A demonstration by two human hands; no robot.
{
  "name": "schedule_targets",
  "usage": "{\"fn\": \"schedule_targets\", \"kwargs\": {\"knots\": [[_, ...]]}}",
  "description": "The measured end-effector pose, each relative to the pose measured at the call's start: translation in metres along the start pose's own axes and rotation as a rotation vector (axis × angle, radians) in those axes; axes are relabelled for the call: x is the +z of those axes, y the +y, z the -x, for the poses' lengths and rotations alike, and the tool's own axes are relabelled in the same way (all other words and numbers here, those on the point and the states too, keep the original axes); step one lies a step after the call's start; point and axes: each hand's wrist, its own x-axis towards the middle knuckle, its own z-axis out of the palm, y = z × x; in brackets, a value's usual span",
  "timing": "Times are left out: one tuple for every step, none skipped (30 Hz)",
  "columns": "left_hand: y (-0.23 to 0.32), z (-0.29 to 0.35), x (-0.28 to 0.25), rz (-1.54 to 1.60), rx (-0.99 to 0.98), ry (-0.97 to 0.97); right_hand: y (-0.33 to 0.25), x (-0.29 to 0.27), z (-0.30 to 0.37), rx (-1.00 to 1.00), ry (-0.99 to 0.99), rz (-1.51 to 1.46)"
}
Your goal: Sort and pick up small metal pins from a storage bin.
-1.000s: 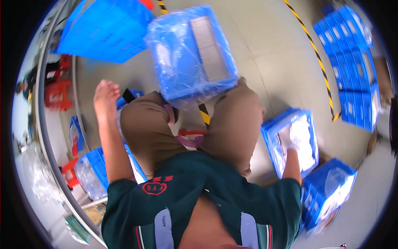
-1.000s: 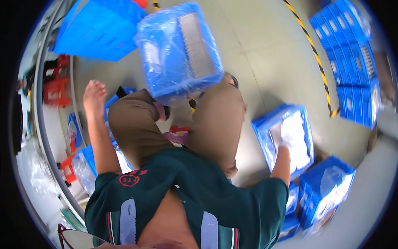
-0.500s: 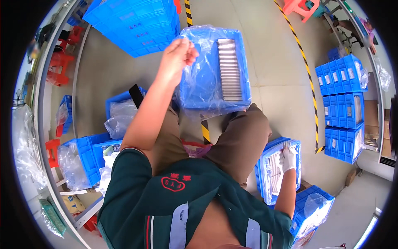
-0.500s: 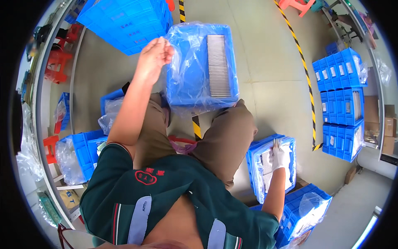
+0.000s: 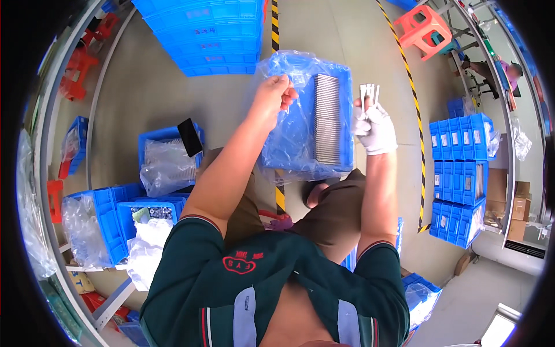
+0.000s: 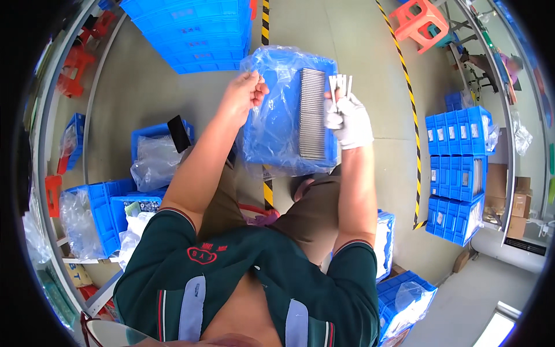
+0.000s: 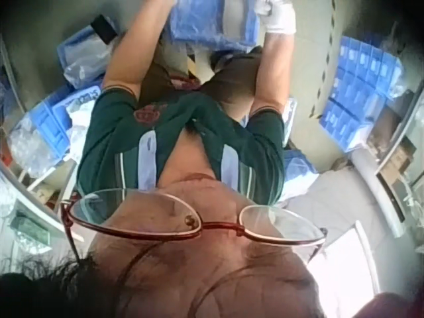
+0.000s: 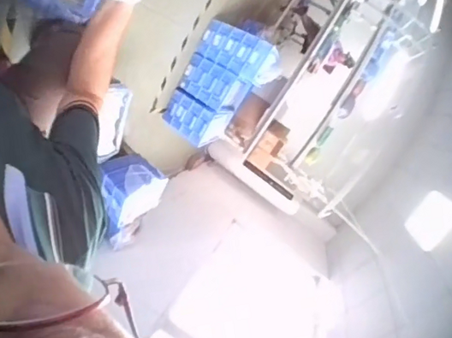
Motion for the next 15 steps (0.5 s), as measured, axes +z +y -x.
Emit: {"fn": "schedule_targets", "kwargs": {"knots": [[0.001,0.001,-0.001,0.000,0.003,0.007,0.009,0.012,-0.003,-0.007,0.029,0.018],[0.002,0.003,0.000,-0.002,-0.005,-0.005,0.015,0.019,-0.005,-0.015,0.059,0.034],[0.004,0.005,0.000,-0.005,-0.015,-0.019,0.021,0.020,-0.007,-0.014,0.055,0.033],[0.004,0.006,-0.001,0.003,-0.010,-0.040,0.028,0.017,-0.008,0.076,0.055,-0.029],[0.004,0.006,-0.002,0.000,-0.009,-0.039,0.033,0.017,-0.009,0.166,0.055,-0.092],[0.002,0.005,-0.004,0.015,-0.011,-0.036,0.036,0.023,-0.012,0.226,0.078,-0.115],[0.001,0.004,-0.005,0.030,-0.013,-0.034,0.039,0.029,-0.014,0.222,0.076,-0.121],[-0.001,0.006,-0.006,0.024,-0.011,-0.035,0.043,0.035,-0.015,0.170,0.148,0.135],[-0.001,0.008,-0.007,0.045,-0.042,-0.055,0.046,0.040,-0.017,0.114,0.216,0.391],[-0.001,0.009,-0.008,0.066,-0.073,-0.076,0.049,0.044,-0.019,0.112,0.268,0.451],[-0.001,0.008,-0.008,0.059,-0.069,-0.074,0.050,0.045,-0.021,0.108,0.264,0.446],[-0.001,0.009,-0.007,0.087,-0.075,-0.104,0.052,0.047,-0.021,0.044,0.242,0.509],[-0.001,0.010,-0.008,0.114,-0.082,-0.135,0.053,0.050,-0.021,-0.020,0.220,0.571],[0.000,0.012,-0.008,0.150,-0.085,-0.149,0.051,0.053,-0.019,0.041,0.227,0.563],[0.000,0.013,-0.007,0.143,-0.086,-0.150,0.052,0.052,-0.021,0.039,0.227,0.557]]}}
